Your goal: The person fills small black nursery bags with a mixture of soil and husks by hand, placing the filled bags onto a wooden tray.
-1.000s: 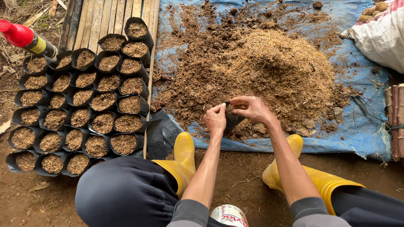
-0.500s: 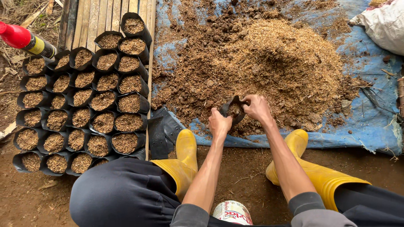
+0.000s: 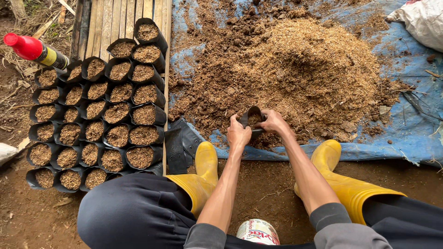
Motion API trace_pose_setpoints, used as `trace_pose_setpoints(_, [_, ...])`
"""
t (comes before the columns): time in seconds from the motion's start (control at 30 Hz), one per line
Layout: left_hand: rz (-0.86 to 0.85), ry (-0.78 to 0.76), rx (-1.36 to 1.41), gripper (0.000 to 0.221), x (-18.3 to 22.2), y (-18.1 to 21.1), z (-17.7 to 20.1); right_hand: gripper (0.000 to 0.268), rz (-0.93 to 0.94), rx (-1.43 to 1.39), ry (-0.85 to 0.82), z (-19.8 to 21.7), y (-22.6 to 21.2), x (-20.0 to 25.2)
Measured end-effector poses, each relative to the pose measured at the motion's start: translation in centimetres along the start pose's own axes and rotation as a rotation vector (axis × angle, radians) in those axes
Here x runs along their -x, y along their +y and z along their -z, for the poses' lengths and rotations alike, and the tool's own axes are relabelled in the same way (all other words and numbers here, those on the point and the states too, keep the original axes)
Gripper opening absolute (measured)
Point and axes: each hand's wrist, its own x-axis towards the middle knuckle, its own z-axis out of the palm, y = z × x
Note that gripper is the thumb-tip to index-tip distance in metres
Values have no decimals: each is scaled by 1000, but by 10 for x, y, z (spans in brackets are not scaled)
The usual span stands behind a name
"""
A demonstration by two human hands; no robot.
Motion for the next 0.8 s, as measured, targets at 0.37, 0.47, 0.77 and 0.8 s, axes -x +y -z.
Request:
trace_pose_setpoints(0.37, [47,-19,8,58,21,26,13,70,-105,35,-164,31,-94,83])
trace_pose_setpoints(0.47, [93,-28,2,54,24,30,18,60,14,198,-115,11,-49,37])
trace_pose_setpoints(0.77, [61,13,40,54,21,17,13,47,172,333,67,-27,8,-17])
trace_pose_setpoints(0.8, [41,36,25,53,16,12,11,47,194,271,56,-24,1,-13])
